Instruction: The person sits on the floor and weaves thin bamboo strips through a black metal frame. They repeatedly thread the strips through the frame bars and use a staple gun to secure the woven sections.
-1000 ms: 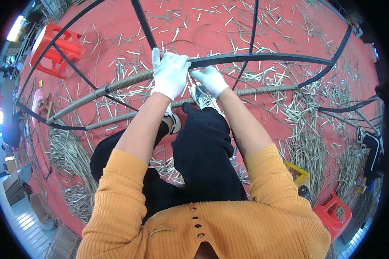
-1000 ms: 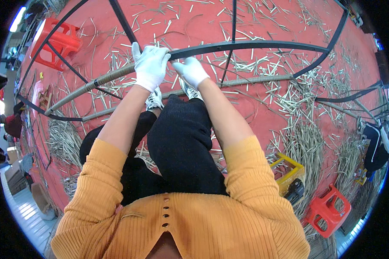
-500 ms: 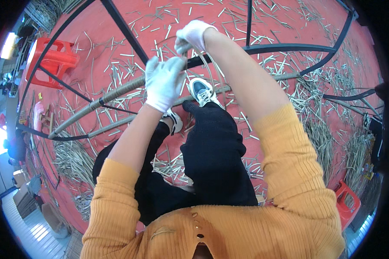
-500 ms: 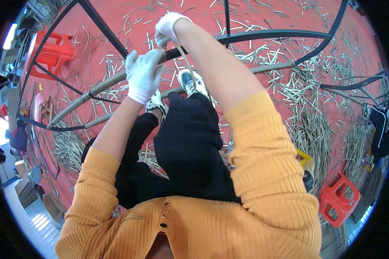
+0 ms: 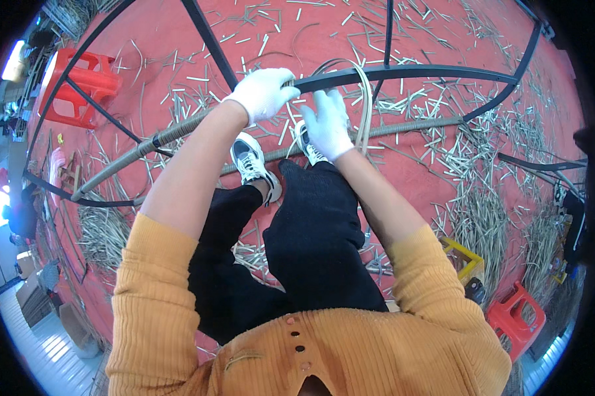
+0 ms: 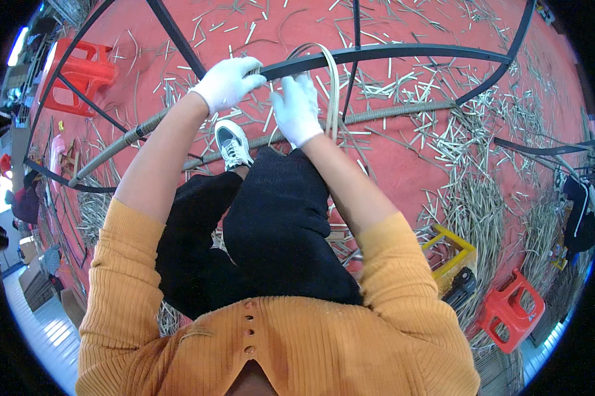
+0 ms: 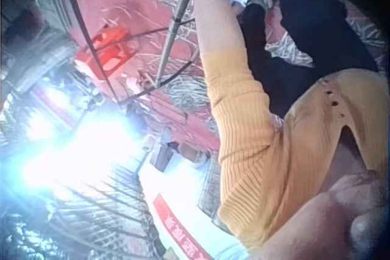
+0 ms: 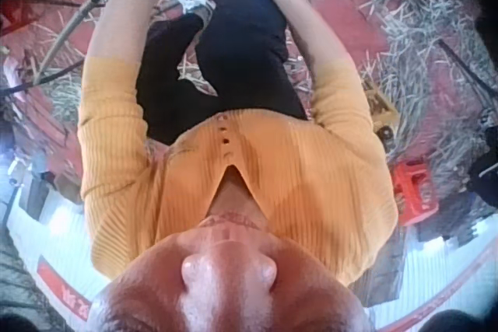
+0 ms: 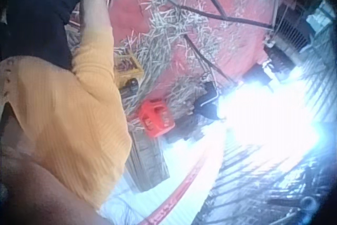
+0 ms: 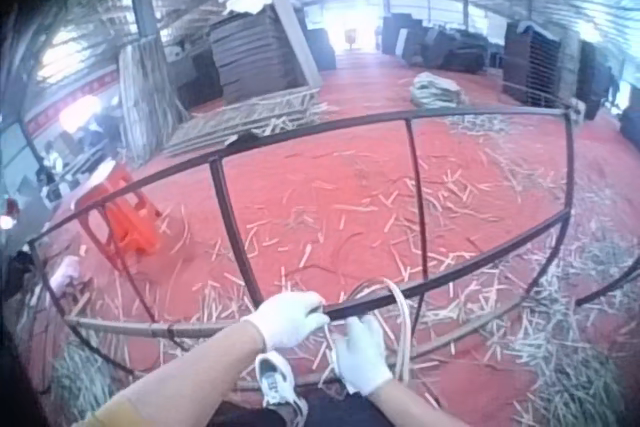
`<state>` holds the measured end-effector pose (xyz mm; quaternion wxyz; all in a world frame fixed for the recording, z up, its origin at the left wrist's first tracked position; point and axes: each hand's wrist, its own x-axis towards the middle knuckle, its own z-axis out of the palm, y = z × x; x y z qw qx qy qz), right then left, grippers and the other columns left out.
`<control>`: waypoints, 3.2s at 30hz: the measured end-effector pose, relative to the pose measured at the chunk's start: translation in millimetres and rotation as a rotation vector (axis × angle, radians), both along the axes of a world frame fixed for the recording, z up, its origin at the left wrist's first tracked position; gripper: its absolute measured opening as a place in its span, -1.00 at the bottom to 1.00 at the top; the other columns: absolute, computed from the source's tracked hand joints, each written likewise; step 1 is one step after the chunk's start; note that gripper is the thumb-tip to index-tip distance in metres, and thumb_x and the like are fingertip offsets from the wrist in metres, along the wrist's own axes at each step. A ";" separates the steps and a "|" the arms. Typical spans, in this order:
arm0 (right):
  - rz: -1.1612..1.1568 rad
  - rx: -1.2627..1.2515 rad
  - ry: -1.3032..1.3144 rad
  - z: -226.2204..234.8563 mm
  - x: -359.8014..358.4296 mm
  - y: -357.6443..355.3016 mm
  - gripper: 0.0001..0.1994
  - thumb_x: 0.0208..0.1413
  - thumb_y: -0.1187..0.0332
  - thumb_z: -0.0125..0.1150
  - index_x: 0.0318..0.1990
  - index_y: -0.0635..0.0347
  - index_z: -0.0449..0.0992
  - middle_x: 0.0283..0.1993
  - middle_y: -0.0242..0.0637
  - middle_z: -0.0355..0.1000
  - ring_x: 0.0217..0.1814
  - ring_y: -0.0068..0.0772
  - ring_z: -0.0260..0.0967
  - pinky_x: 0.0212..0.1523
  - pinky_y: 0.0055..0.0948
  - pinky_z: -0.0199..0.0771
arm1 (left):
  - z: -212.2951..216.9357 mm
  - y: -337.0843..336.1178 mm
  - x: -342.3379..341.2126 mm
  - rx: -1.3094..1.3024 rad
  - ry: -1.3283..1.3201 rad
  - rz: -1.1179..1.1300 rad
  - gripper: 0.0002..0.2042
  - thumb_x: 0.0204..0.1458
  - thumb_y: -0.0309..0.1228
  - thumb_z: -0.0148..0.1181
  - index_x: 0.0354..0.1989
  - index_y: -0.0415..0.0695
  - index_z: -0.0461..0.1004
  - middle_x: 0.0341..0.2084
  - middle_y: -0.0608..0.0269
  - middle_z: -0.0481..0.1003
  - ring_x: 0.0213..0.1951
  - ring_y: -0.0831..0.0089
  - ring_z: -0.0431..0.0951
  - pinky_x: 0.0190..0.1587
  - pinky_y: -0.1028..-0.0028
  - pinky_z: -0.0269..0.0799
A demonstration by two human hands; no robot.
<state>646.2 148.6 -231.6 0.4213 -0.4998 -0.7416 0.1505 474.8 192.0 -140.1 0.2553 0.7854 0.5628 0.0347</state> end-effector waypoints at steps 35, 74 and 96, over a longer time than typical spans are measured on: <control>-0.002 -0.997 0.933 65.0 15.2 -29.8 -0.68 0.24 0.41 0.14 0.14 0.21 0.47 -0.20 -0.21 0.51 -0.35 -0.42 0.46 -0.36 -0.41 0.46 | -9.3 20.1 5.5 -0.194 -0.215 0.029 -0.64 0.17 -0.16 0.14 -0.15 -0.26 0.59 -0.33 0.13 0.63 -0.27 0.34 0.61 -0.17 0.35 0.50; 0.302 -0.943 0.422 20.7 -24.4 -25.7 -0.66 0.37 0.19 0.10 -0.10 0.34 0.62 -0.29 -0.35 0.56 -0.26 -0.60 0.38 -0.17 -0.52 0.37 | -10.4 -40.3 -43.8 0.072 0.022 0.012 -0.62 0.22 -0.18 0.14 0.17 0.00 0.43 -0.01 0.10 0.51 0.02 0.10 0.57 0.06 0.17 0.48; -0.017 -0.009 -0.205 19.3 -27.1 -26.8 -0.77 0.26 0.39 0.11 -0.09 0.38 0.57 -0.22 -0.01 0.55 -0.06 0.00 0.52 -0.06 -0.16 0.47 | -7.8 -7.2 -32.7 -0.356 -0.232 -0.004 -0.62 0.20 -0.07 0.08 -0.01 -0.09 0.55 -0.23 0.03 0.62 -0.14 0.07 0.63 -0.02 0.17 0.49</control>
